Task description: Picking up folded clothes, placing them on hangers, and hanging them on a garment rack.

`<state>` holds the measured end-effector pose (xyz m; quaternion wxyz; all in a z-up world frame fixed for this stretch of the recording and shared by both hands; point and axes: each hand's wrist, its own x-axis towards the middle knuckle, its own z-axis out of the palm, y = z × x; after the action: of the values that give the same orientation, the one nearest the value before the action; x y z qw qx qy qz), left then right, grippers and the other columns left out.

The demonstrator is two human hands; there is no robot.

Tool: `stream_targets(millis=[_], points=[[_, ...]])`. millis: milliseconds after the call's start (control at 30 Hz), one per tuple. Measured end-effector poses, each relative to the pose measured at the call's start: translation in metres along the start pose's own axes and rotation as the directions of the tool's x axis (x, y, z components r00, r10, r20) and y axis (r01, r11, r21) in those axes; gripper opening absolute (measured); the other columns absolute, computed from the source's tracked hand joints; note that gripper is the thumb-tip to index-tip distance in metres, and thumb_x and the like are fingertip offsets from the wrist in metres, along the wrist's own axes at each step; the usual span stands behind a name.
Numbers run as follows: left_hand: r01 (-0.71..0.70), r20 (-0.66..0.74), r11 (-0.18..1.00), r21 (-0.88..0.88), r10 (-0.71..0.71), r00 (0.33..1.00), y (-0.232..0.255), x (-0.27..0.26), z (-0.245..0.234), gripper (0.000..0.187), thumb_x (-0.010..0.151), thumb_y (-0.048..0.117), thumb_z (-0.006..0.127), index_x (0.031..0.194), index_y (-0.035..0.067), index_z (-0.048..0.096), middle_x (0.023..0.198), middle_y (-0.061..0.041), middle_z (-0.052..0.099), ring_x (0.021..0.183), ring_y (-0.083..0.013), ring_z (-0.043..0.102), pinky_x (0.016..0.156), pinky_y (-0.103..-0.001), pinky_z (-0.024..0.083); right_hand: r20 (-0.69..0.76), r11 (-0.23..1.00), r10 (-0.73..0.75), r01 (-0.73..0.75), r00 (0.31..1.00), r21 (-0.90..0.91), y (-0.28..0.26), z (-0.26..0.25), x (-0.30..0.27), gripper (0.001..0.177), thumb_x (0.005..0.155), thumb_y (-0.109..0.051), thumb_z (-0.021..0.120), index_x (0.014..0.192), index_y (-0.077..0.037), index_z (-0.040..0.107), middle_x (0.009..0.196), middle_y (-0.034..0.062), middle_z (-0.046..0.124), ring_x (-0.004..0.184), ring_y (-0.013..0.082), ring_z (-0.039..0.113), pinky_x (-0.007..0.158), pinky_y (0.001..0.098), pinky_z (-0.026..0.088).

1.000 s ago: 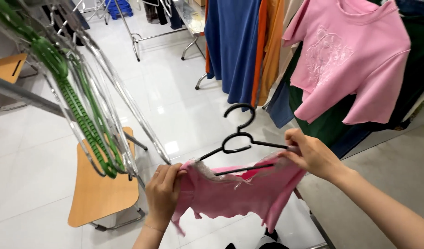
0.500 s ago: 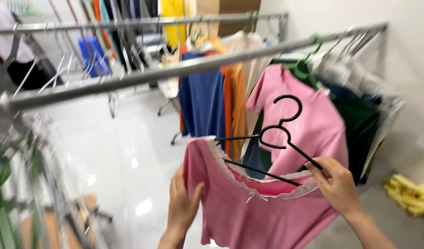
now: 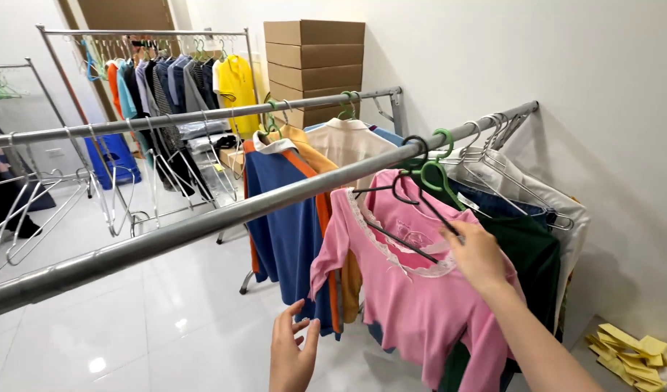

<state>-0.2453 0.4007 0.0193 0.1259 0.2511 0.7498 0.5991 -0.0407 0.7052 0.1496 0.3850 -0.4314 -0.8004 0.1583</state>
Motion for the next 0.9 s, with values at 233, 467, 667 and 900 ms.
stream_targets(millis=[233, 467, 667, 900], points=[[-0.071, 0.005, 0.994, -0.081, 0.072, 0.997, 0.041, -0.004, -0.008, 0.044, 0.093, 0.03, 0.068, 0.135, 0.019, 0.066, 0.129, -0.003, 0.066, 0.115, -0.0142, 0.075, 0.093, -0.035, 0.064, 0.013, 0.998, -0.036, 0.037, 0.999, -0.057, 0.024, -0.012, -0.014, 0.042, 0.097, -0.034, 0.07, 0.139, -0.027, 0.072, 0.088, 0.0078, 0.063, 0.083, 0.0263, 0.064, 0.086, 0.0397, 0.051], [-0.062, 0.144, 0.977, -0.203, 0.092, 0.985, 0.071, -0.049, 0.003, 0.034, 0.098, 0.024, 0.06, 0.131, 0.018, 0.068, 0.131, 0.0, 0.067, 0.122, -0.0128, 0.072, 0.091, -0.031, 0.058, -0.143, 0.999, -0.037, 0.034, 0.989, -0.026, 0.022, -0.117, -0.129, 0.034, 0.093, -0.038, 0.074, 0.124, -0.024, 0.078, 0.098, 0.0012, 0.068, 0.077, 0.017, 0.068, 0.087, 0.0328, 0.055], [-0.054, 0.344, 0.952, -0.301, 0.161, 0.925, 0.05, -0.122, 0.054, 0.027, 0.096, 0.021, 0.067, 0.121, 0.014, 0.072, 0.117, 0.002, 0.077, 0.093, -0.011, 0.073, 0.077, -0.026, 0.058, -0.081, 0.962, 0.24, -0.226, 0.967, 0.151, 0.043, -0.194, -0.272, 0.023, 0.094, -0.024, 0.073, 0.106, -0.011, 0.087, 0.105, 0.0007, 0.085, 0.086, 0.0099, 0.075, 0.078, 0.024, 0.057], [0.043, 0.687, 0.957, -0.287, 0.174, 0.706, 0.096, -0.239, 0.118, 0.024, 0.098, 0.021, 0.06, 0.113, 0.014, 0.077, 0.107, -0.001, 0.084, 0.096, -0.0123, 0.083, 0.086, -0.024, 0.06, -0.165, 0.762, 0.639, -0.588, 0.751, 0.272, 0.063, -0.306, -0.426, 0.024, 0.094, -0.014, 0.074, 0.102, 0.001, 0.091, 0.09, 0.0155, 0.089, 0.082, 0.0247, 0.082, 0.085, 0.0305, 0.06]])
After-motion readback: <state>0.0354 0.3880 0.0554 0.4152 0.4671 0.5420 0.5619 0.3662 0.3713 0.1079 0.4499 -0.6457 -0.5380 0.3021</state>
